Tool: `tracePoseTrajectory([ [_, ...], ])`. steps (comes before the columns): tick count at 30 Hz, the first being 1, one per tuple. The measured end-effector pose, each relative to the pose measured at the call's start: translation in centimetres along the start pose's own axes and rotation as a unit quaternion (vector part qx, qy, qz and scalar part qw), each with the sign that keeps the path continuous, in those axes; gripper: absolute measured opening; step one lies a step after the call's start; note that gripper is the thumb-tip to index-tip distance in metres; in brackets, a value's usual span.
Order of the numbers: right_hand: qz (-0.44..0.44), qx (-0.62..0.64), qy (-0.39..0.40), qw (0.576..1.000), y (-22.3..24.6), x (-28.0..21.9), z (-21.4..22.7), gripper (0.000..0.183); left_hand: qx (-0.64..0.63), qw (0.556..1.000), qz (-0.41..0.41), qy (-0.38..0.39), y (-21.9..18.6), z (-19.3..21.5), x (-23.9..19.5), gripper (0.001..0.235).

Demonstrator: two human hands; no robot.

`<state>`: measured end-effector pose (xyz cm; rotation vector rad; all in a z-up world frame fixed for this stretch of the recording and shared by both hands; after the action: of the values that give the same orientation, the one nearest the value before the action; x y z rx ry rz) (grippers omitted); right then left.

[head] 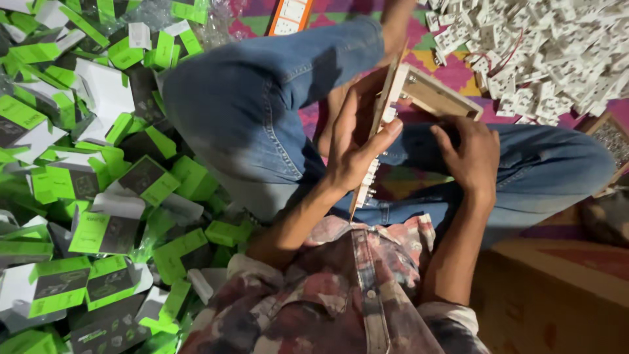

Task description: The person sits on the floor assembling white electrical socket modules into an orange plastic frame. They pick up small metal screws from a wooden box and insert them into the modules to secure them in place.

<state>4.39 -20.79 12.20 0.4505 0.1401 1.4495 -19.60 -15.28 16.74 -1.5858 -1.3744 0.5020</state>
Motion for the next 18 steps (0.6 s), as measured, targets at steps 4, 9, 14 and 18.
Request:
tracePoseTrajectory([
  [4, 0.02, -0.017, -0.004, 1.0, 1.0, 0.3, 0.4, 0.031, 0.04, 0.998, -0.042, -0.029, 1.0, 1.4, 0.0, 0.06],
  [9, -0.035, 0.046, 0.026, 0.998, 3.9, 1.4, 2.1, 0.031, -0.057, 0.996, 0.026, -0.07, 2.4, 4.5, 0.8, 0.054],
  [14, 0.102, 0.106, -0.05, 0.988, 7.0, 2.2, 4.4, 0.028, -0.079, 0.995, -0.036, -0.043, 2.3, 6.7, 2.1, 0.05],
  [18, 0.078, 0.133, -0.09, 0.984, 6.4, 0.9, 8.0, 0.024, -0.075, 0.996, -0.01, -0.056, 2.6, 7.8, 3.9, 0.059],
])
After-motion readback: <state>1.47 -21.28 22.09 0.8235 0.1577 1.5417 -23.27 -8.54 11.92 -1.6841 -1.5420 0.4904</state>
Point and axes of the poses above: each hand's wrist, its own x-axis towards the middle knuckle, its own z-axis out of the back of the hand, y = z × x, the point moved 1 cm from there along x, towards the middle knuckle, and after that the axes turned 1 degree about -y, right-handed, at the moved point
